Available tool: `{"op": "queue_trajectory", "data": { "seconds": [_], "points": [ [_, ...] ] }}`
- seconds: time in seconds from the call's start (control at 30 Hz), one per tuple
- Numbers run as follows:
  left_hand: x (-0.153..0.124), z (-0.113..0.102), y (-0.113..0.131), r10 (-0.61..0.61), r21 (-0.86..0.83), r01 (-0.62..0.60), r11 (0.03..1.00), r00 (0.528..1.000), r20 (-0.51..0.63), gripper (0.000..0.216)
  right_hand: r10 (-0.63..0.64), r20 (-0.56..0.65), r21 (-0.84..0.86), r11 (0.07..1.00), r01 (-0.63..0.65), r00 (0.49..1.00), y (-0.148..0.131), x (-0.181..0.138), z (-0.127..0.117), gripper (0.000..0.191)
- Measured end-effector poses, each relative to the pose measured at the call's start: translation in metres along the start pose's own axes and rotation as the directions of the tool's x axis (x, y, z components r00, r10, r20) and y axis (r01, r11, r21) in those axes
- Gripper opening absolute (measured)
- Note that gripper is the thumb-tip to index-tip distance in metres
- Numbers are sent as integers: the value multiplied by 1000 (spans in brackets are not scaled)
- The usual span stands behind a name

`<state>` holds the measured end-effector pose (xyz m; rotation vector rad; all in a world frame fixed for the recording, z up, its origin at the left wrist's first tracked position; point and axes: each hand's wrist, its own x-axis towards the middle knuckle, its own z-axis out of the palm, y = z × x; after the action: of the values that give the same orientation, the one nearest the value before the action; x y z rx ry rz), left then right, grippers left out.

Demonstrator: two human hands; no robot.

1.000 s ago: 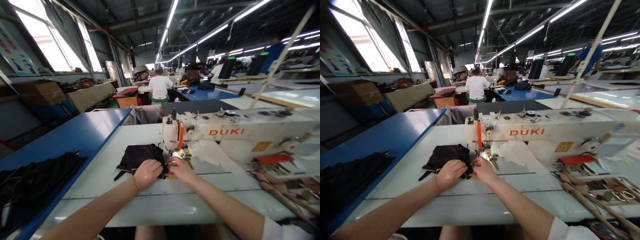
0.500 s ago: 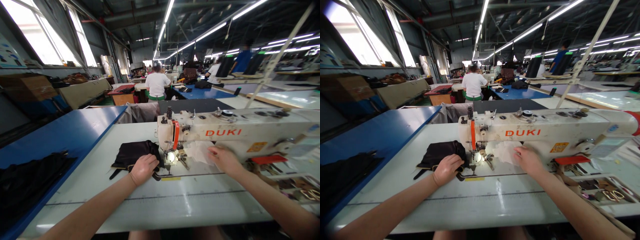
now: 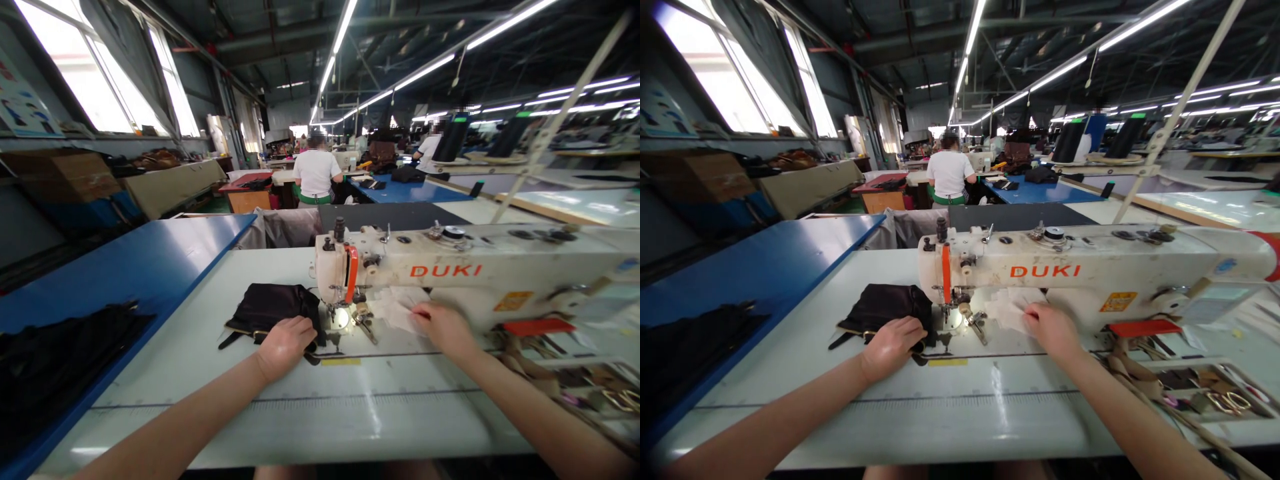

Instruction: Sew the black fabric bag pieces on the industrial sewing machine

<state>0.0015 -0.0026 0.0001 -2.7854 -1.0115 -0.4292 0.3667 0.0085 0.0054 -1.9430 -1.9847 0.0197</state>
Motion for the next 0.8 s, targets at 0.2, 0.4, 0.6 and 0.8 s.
{"op": "queue_trajectory", "data": {
  "seconds": [0.2, 0.4, 0.6, 0.8],
  "points": [
    [-1, -1, 2, -14, -22, 15, 1000, 1000, 8, 24, 27, -122, 154, 988, -8, 992, 2, -1, -3, 20],
    [-4, 5, 0, -16, -50, 13, 999, 998, -53, 29, 189, -169, 448, 889, -95, 967, 3, 5, -11, 29],
    [-8, 9, -2, -56, -113, 37, 993, 983, -173, 38, 259, -42, 701, 696, -157, 965, -25, -18, -21, 41],
    [-11, 8, -4, -216, -277, 102, 955, 882, -419, 38, -28, -138, 620, 777, 108, 990, -95, -64, -9, 21]
  ]
}}
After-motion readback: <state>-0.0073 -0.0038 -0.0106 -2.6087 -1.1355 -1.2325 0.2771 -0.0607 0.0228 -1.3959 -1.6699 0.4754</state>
